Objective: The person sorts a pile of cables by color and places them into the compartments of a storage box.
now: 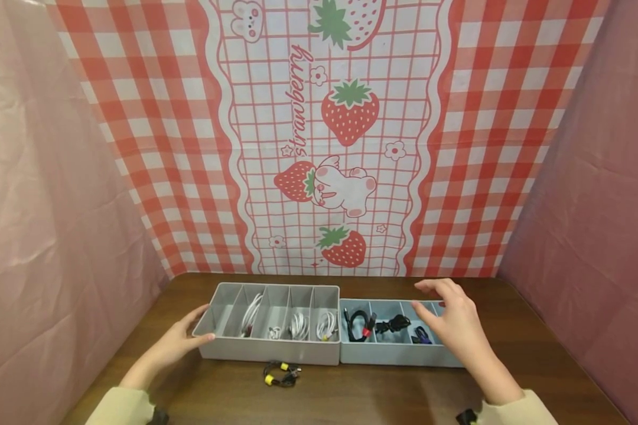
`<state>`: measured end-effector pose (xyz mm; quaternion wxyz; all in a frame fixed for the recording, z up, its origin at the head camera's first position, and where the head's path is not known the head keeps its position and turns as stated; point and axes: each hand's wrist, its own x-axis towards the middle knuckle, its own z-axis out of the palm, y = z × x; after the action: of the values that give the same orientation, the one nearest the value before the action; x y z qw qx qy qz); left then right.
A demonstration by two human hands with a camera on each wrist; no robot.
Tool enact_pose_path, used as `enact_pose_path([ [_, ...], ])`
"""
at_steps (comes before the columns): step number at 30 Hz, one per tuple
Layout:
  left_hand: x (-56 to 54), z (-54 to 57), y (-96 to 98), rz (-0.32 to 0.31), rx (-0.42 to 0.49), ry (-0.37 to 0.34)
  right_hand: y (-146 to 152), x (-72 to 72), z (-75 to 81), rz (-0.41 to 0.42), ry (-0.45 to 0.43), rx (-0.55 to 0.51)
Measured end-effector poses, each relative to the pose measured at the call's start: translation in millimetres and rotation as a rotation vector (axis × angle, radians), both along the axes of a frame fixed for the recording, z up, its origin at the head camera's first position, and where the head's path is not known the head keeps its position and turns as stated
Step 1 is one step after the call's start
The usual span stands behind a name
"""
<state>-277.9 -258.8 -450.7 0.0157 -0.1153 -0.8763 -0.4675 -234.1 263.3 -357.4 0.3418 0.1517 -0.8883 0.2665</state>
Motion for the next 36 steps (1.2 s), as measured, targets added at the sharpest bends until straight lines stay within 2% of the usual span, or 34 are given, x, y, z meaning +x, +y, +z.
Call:
enact_pose_path([
  [9,-4.0,-5.2,-2.0,0.008,-0.016,-0.007,-15,5.9,3.6,0.051,0.032,-0.029],
  [17,-4.4,-5.4,-2.3,0.013,-0.028,-0.006,-29,11.4,5.7,0.077,0.023,-0.04],
  [24,-3.9,-6.1,-1.6,0.014,-0.014,-0.006,-45,14.9,4.0,0.124,0.051,-0.068],
  [30,-4.2,-6.1,-1.4,0.018,-0.013,-0.007,-57,18.6,-0.3,0.137,0.011,-0.087],
  [36,-4.1,-5.1,-1.6,0.018,-0.021,-0.01,-69,22.0,-2.7,0.187,-0.001,-0.104],
])
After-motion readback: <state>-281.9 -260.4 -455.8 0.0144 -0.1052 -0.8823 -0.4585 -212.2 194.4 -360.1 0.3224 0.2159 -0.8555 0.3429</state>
